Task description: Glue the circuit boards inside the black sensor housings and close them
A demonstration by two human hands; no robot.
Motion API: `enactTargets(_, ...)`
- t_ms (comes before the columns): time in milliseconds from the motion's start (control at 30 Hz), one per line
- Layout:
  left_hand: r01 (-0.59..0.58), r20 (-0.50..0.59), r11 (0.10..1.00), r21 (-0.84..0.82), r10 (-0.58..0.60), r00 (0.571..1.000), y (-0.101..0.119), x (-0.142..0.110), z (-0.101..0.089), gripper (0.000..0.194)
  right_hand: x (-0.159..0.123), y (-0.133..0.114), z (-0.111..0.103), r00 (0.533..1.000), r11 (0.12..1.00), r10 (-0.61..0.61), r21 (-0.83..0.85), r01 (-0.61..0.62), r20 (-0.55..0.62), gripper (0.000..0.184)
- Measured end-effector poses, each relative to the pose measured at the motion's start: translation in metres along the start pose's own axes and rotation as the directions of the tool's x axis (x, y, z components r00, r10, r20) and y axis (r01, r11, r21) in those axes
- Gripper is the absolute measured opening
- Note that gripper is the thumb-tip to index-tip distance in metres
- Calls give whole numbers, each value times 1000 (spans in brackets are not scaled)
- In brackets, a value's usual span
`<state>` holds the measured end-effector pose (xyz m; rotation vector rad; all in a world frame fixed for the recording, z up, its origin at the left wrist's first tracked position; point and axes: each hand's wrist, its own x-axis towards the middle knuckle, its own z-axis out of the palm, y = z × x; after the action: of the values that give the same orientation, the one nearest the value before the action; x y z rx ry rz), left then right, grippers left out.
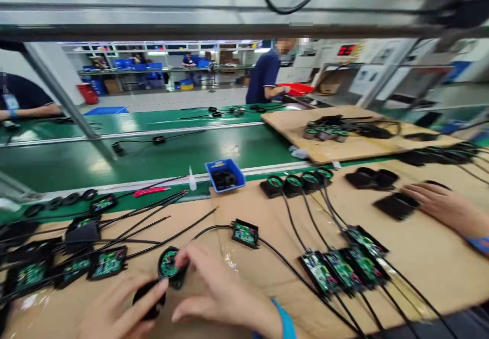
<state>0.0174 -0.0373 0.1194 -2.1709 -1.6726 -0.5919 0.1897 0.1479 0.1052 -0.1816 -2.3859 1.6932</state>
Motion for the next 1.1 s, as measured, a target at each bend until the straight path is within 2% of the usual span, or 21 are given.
enactTargets(100, 262, 38, 958, -121, -259, 965, -11, 6, 3, 33, 2, 11, -18, 990, 914, -92, -403, 40, -110, 40)
enactTargets(167, 387, 96, 891, -237, -375, 922, -17, 10, 9, 31, 7, 22, -21, 987, 840, -118, -541, 39, -112, 36)
enactTargets(233, 450, 175, 825, -342, -415, 893, -21, 14, 16, 31, 9, 33, -19, 983, 799, -145, -600, 49, -112, 30)
enactTargets(333, 526, 308, 705, -475, -426, 850, -23, 18, 24, 34, 8, 42, -12, 971, 788, -195, -612, 73, -136, 22)
enactTargets(433, 615, 417, 502, -609, -457, 786, -24, 15, 31, 30, 4, 44, -5, 954, 772, -254, -627, 100, -161, 36)
enactTargets(533, 668, 455, 312, -676, -537, 711, -18, 7, 38, 29, 4, 43, 3, 926, 715, -319, -693, 95, -203, 52)
enactTargets(633, 676, 447, 215, -705, -605, 659, -4, -3, 40, 26, 6, 42, 12, 876, 622, -423, -777, 95, -232, 52)
enactTargets(700, 666, 398, 260, -699, -633, 664, 4, -9, 38, 26, 6, 42, 16, 853, 594, -463, -799, 97, -241, 49)
enactTargets(733, 657, 347, 332, -677, -643, 683, 7, -11, 37, 27, 6, 42, 17, 849, 592, -469, -800, 97, -245, 47)
enactTargets(833, 587, 139, 622, -518, -615, 776, 10, -15, 34, 30, 4, 42, 19, 847, 598, -472, -795, 104, -245, 41)
enactTargets(900, 505, 40, 765, -400, -536, 843, 8, -14, 33, 25, 3, 42, 19, 848, 608, -471, -787, 111, -244, 39)
enactTargets(1000, 374, -43, 881, -288, -402, 914, 5, -7, 33, 18, 2, 43, 18, 848, 619, -467, -778, 110, -251, 36)
enactTargets(1100, 314, -62, 920, -235, -337, 939, 6, 1, 32, 17, 1, 43, 18, 846, 617, -468, -780, 105, -257, 33)
